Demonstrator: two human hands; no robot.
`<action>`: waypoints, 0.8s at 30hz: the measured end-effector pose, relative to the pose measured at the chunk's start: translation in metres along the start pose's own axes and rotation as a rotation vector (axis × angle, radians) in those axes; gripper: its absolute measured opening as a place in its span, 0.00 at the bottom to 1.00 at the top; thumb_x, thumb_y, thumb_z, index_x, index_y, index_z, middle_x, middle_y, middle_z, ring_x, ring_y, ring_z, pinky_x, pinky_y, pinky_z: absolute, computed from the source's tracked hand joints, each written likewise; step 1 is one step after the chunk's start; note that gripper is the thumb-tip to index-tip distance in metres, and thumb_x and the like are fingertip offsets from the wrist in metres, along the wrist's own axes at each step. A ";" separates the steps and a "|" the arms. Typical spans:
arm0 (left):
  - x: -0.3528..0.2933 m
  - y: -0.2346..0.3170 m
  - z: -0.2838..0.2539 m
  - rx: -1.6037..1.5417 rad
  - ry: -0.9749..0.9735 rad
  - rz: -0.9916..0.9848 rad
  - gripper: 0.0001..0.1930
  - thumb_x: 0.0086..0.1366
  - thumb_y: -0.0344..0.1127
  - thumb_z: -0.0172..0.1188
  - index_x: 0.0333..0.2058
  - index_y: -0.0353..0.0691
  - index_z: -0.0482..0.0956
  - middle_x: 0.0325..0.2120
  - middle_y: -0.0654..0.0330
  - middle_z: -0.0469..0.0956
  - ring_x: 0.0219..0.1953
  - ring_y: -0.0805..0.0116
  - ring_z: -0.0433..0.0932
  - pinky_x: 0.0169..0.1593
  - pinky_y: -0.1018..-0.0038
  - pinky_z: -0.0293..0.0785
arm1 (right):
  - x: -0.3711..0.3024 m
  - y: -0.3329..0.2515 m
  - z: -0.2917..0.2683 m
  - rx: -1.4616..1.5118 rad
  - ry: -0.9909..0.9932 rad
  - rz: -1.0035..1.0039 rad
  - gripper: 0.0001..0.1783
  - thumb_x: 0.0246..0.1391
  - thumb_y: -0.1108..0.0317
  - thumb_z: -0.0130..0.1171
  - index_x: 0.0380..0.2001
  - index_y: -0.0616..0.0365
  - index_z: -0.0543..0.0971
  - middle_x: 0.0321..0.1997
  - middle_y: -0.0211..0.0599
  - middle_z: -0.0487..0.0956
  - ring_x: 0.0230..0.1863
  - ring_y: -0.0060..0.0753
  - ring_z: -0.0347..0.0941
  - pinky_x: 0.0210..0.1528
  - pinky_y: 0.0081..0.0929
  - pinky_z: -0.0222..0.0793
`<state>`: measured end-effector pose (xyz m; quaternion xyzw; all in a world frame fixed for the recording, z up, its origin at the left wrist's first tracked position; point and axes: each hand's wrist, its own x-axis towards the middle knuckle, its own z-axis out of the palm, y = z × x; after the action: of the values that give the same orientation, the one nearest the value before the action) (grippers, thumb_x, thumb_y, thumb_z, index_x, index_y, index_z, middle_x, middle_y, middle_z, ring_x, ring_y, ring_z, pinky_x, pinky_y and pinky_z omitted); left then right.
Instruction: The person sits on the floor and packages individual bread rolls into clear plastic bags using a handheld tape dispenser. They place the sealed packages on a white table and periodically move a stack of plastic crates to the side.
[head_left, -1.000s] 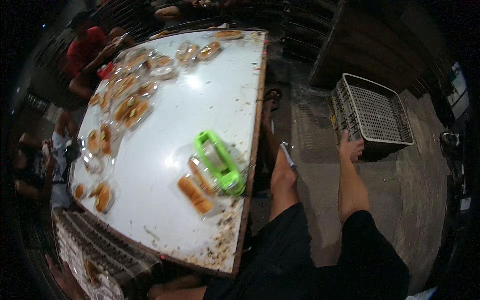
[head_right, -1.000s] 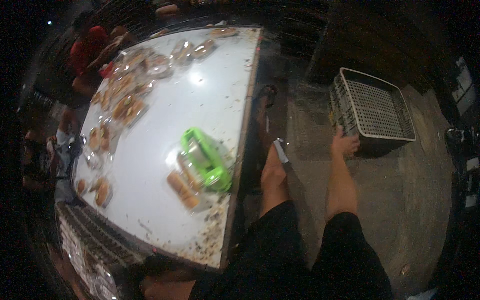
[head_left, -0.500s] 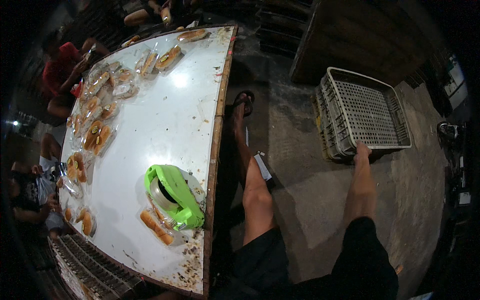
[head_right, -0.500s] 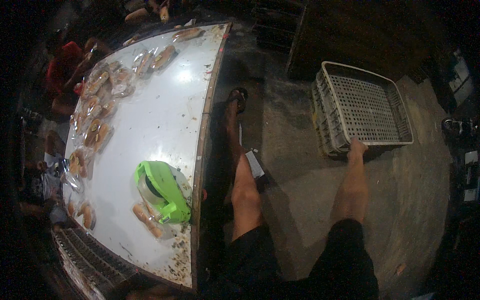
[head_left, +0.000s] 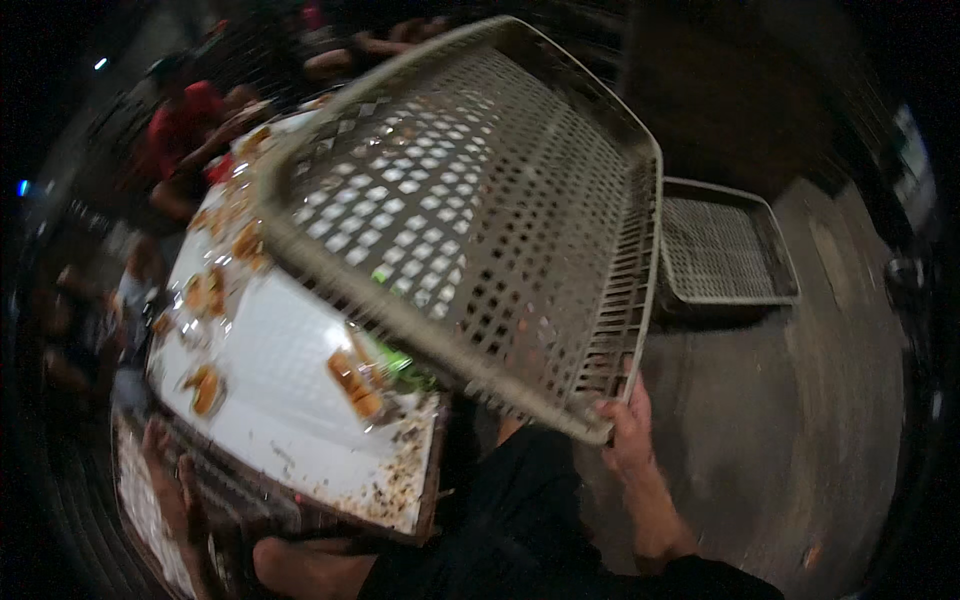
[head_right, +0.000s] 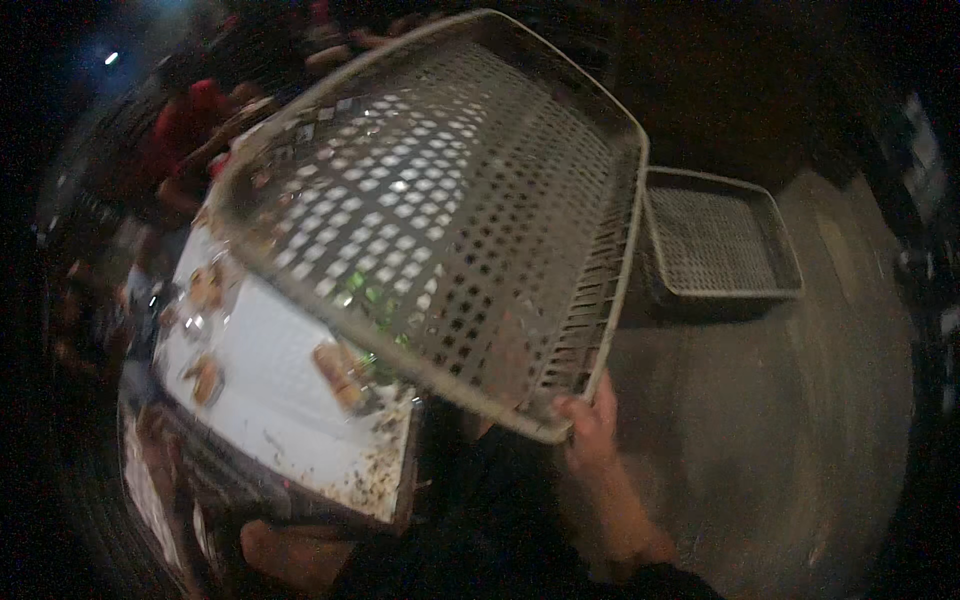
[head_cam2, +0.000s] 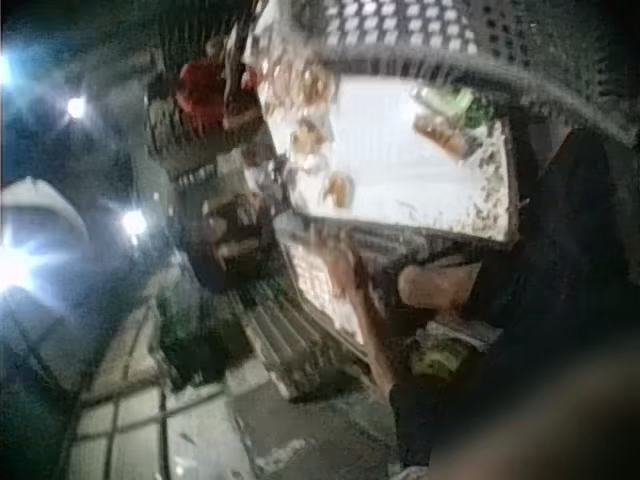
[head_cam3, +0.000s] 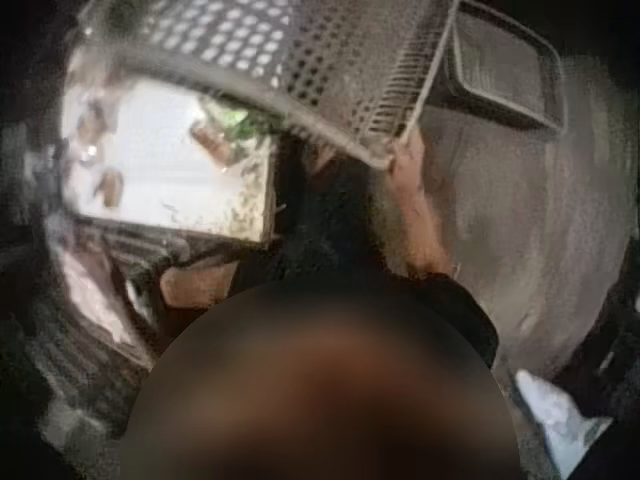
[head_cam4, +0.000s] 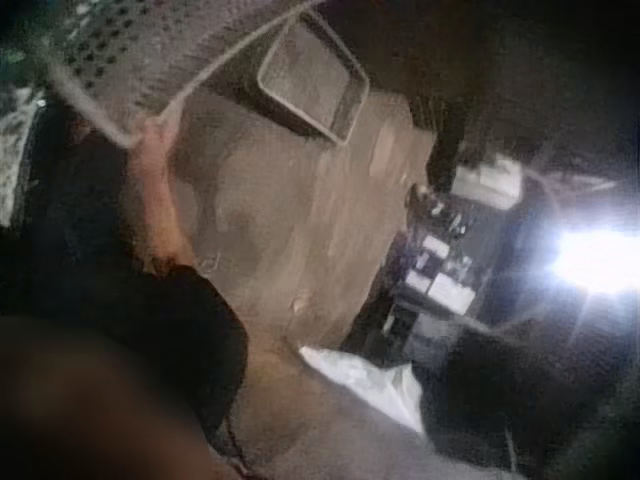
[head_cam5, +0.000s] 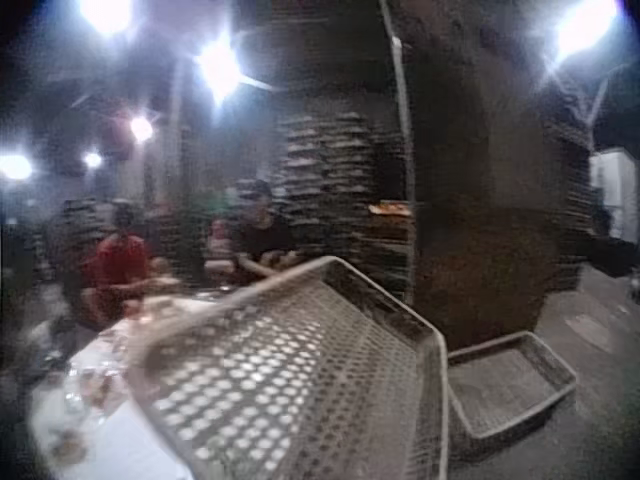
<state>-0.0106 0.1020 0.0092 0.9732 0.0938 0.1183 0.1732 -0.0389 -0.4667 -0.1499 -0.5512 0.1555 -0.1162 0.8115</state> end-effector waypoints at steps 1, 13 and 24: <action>-0.010 -0.003 -0.006 0.016 0.088 0.091 0.38 0.69 0.55 0.53 0.69 0.37 0.53 0.67 0.44 0.58 0.65 0.51 0.62 0.67 0.57 0.57 | -0.013 -0.004 0.029 -0.020 -0.077 0.011 0.40 0.47 0.65 0.59 0.64 0.63 0.61 0.56 0.47 0.71 0.58 0.45 0.68 0.62 0.45 0.64; -0.358 -0.092 -0.040 -0.115 1.039 -0.365 0.41 0.70 0.63 0.40 0.71 0.41 0.48 0.70 0.47 0.50 0.70 0.54 0.53 0.70 0.56 0.48 | -0.164 -0.058 0.326 -0.292 -1.203 -0.042 0.49 0.47 0.65 0.62 0.70 0.69 0.53 0.64 0.52 0.67 0.66 0.44 0.62 0.68 0.39 0.57; -0.423 -0.317 -0.026 -0.142 1.327 -0.755 0.43 0.70 0.69 0.30 0.72 0.43 0.45 0.72 0.49 0.44 0.73 0.57 0.46 0.73 0.55 0.41 | -0.219 0.043 0.561 -0.265 -1.707 0.094 0.45 0.50 0.68 0.55 0.71 0.64 0.53 0.69 0.55 0.63 0.69 0.44 0.60 0.70 0.35 0.54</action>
<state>-0.4662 0.3076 -0.1649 0.5866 0.4964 0.6166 0.1711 -0.0277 0.1093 0.0307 -0.5331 -0.4723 0.3902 0.5835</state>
